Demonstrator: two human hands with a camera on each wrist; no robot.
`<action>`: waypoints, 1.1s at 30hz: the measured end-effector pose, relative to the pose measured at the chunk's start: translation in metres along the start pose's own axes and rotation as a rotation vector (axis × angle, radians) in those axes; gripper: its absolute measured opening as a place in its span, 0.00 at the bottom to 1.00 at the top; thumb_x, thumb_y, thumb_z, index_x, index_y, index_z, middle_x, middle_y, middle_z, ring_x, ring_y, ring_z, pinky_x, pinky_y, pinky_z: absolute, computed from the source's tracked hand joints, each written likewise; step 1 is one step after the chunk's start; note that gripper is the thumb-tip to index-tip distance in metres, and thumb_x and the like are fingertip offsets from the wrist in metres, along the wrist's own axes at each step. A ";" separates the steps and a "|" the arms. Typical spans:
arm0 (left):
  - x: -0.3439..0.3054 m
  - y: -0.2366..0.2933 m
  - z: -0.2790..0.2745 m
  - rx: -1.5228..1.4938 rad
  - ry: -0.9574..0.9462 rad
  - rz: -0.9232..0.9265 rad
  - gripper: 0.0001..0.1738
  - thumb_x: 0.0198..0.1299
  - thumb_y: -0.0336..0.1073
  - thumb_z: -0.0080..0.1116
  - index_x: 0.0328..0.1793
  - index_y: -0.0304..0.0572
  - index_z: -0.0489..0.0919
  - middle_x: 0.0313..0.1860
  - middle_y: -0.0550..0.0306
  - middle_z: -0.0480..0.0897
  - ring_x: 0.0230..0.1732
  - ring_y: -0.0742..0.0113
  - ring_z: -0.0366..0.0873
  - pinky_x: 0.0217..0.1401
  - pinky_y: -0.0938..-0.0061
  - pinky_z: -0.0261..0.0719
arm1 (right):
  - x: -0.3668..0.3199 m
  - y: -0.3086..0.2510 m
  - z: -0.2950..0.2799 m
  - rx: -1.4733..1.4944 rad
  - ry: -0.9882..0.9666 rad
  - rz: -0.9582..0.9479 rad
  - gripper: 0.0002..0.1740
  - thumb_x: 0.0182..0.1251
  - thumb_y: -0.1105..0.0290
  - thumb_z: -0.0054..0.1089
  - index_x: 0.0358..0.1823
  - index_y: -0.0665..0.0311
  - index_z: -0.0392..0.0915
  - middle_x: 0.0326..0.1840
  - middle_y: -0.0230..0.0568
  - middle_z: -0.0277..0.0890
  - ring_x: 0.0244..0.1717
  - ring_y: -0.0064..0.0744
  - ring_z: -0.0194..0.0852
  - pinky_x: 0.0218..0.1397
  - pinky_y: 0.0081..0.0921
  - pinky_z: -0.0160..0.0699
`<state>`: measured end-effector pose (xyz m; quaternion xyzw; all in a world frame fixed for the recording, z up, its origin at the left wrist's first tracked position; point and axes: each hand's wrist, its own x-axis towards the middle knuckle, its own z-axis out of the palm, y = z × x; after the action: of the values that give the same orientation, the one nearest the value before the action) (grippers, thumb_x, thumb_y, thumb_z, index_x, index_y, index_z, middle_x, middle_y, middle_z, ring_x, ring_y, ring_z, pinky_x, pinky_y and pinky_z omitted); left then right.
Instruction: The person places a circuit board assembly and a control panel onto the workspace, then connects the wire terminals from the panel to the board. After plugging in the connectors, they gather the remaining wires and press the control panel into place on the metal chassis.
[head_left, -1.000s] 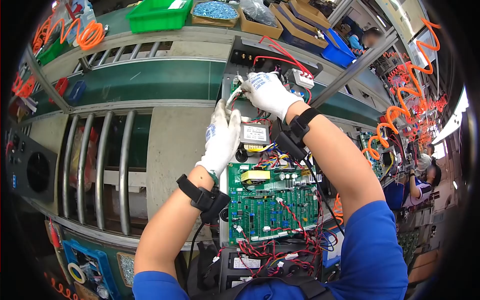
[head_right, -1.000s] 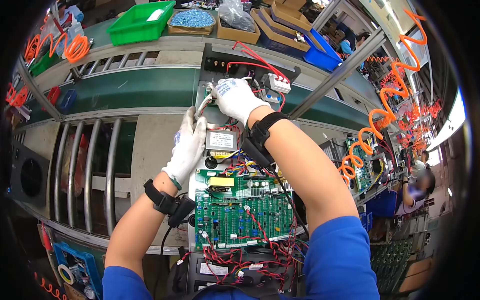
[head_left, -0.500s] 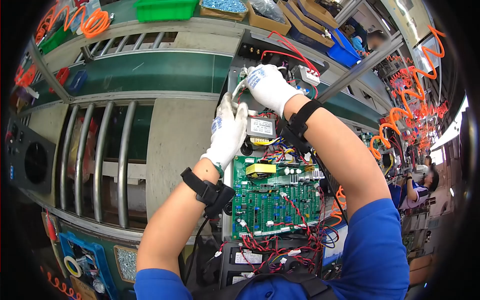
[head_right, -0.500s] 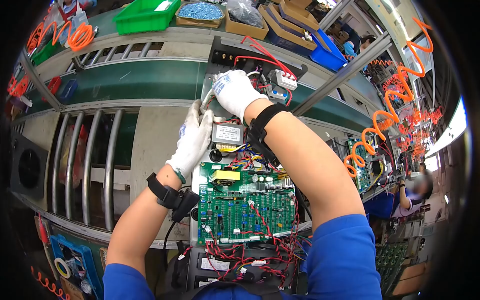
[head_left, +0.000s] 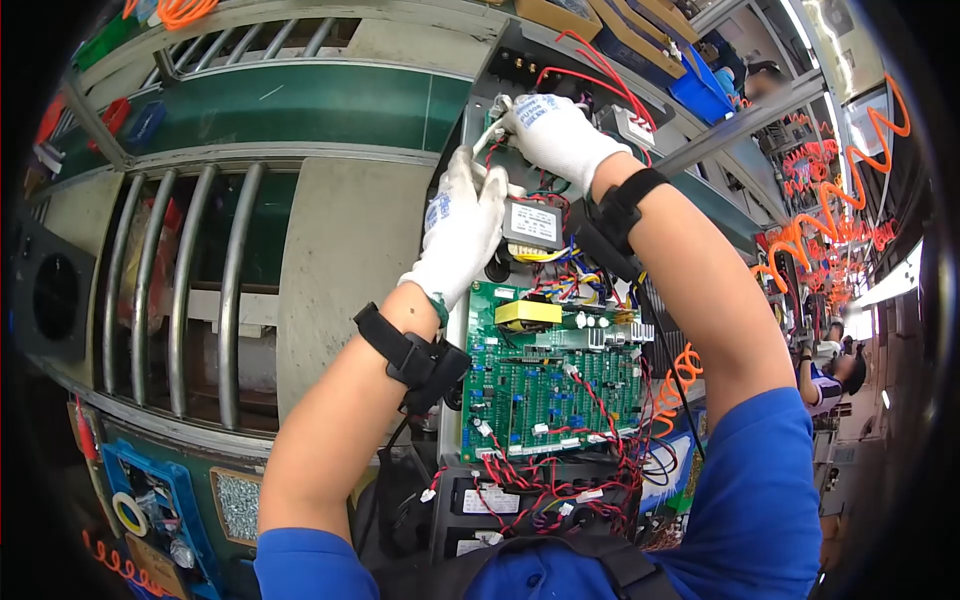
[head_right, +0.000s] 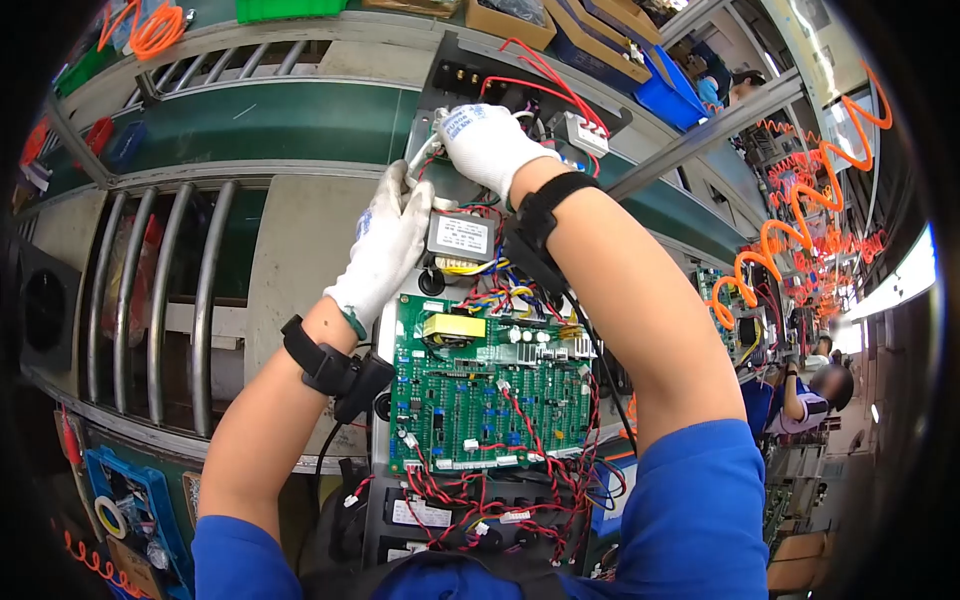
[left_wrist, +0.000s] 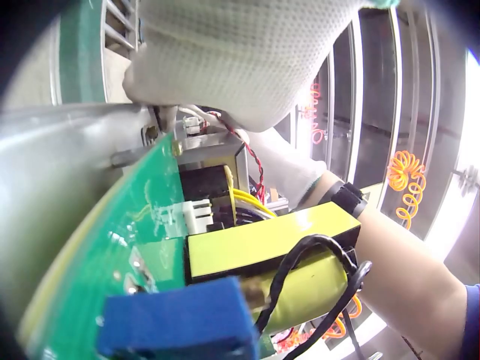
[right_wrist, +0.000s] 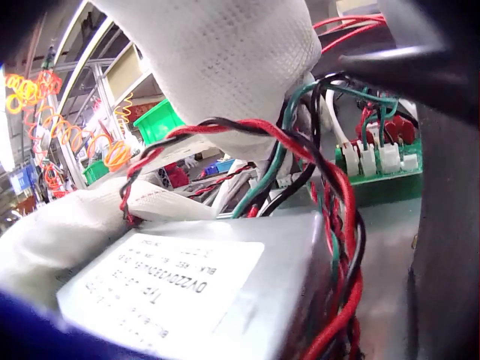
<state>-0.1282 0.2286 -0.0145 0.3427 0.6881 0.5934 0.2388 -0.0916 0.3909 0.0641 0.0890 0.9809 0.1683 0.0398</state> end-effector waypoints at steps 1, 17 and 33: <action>-0.004 0.006 0.000 -0.027 0.040 0.016 0.33 0.71 0.43 0.47 0.73 0.24 0.58 0.40 0.52 0.86 0.54 0.53 0.77 0.60 0.62 0.72 | -0.003 -0.001 0.001 -0.016 -0.002 -0.005 0.12 0.64 0.72 0.50 0.40 0.66 0.84 0.39 0.52 0.84 0.43 0.48 0.85 0.45 0.41 0.83; 0.016 -0.024 -0.001 -0.022 -0.145 0.046 0.26 0.74 0.42 0.42 0.74 0.38 0.65 0.51 0.46 0.85 0.56 0.61 0.81 0.63 0.70 0.72 | -0.076 0.041 -0.025 1.365 0.216 0.517 0.15 0.74 0.62 0.55 0.49 0.66 0.81 0.33 0.34 0.82 0.31 0.20 0.79 0.32 0.21 0.78; 0.035 0.042 -0.008 0.566 0.157 0.547 0.12 0.54 0.35 0.61 0.45 0.44 0.83 0.62 0.44 0.77 0.61 0.45 0.73 0.67 0.55 0.66 | -0.068 0.000 -0.030 0.900 0.137 0.236 0.16 0.69 0.65 0.54 0.52 0.64 0.81 0.42 0.48 0.82 0.41 0.40 0.82 0.47 0.32 0.77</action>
<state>-0.1491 0.2528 0.0307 0.5188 0.7241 0.4464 -0.0853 -0.0282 0.3684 0.0959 0.1971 0.9399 -0.2648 -0.0869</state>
